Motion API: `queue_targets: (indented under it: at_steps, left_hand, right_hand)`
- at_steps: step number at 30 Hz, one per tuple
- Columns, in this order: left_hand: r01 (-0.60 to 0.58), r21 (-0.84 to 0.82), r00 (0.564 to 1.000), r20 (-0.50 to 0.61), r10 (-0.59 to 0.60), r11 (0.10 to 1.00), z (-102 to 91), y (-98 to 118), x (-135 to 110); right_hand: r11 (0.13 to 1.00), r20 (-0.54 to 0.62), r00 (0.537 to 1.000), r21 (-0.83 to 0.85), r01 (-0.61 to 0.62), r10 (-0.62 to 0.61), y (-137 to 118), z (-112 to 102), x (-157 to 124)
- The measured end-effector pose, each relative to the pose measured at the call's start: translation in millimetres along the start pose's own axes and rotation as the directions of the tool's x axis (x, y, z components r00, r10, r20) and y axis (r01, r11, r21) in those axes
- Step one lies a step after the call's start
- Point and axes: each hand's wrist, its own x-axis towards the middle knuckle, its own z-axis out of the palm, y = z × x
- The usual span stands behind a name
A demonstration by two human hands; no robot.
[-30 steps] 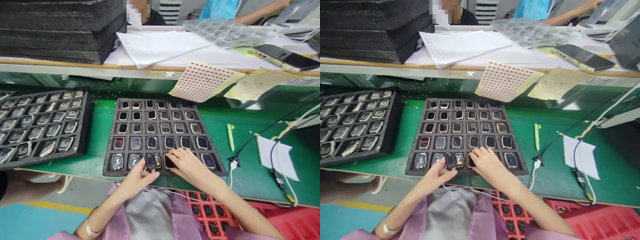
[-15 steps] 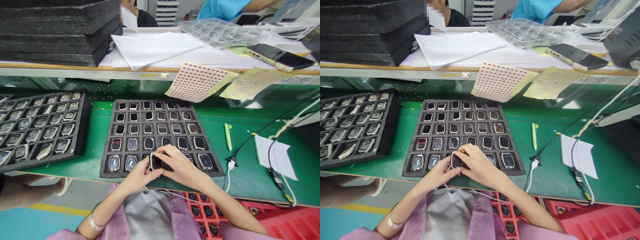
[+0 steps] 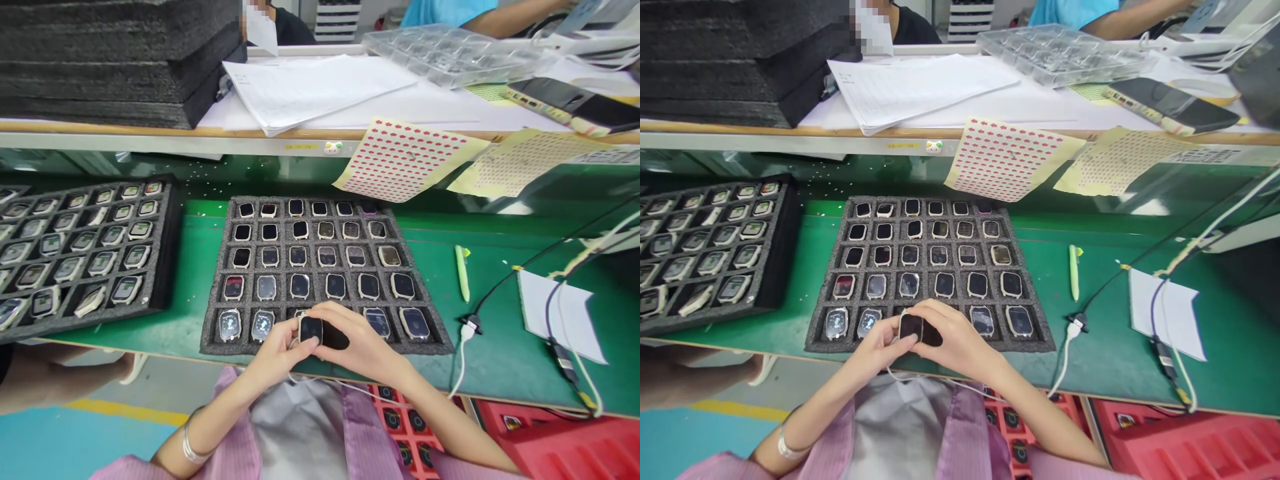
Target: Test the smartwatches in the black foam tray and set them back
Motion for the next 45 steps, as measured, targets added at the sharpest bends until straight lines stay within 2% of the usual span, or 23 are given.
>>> queue_targets:
  at_steps: [13, 20, 25, 28, 34, 38, 45]
  left_hand:
    - [0.007, -0.046, 1.0, 0.029, -0.005, 0.999, -2.7, 6, 0]
    - [0.099, -0.094, 0.995, 0.039, -0.096, 0.991, -5.9, 2, 0]
    - [0.124, -0.112, 0.991, 0.068, -0.117, 0.986, -9.9, -5, 0]
    - [0.128, -0.161, 0.99, 0.08, -0.116, 0.979, -12.0, -7, 3]
    - [0.16, -0.288, 0.983, 0.131, -0.127, 0.944, -16.5, -8, 7]
    - [0.104, -0.246, 0.993, 0.081, -0.086, 0.964, -13.9, -6, 7]
    - [0.04, -0.107, 0.999, -0.021, -0.042, 0.993, -8.9, -8, 9]
  right_hand:
    - [0.998, -0.035, 0.999, 0.069, -0.004, 0.006, 0, 4, -3]
    - [0.991, -0.048, 0.999, 0.136, -0.007, 0.014, 1, 6, -3]
    - [0.983, -0.057, 0.995, 0.171, -0.072, 0.083, 5, 8, -3]
    - [0.977, -0.07, 0.991, 0.188, -0.099, 0.114, 6, 9, -1]
    - [0.974, -0.037, 0.995, 0.207, -0.087, 0.096, 5, 11, 5]
    - [0.97, -0.033, 0.996, 0.234, -0.068, 0.078, 8, 10, 5]
    - [0.976, -0.108, 0.992, 0.216, -0.043, 0.068, 7, 9, 4]
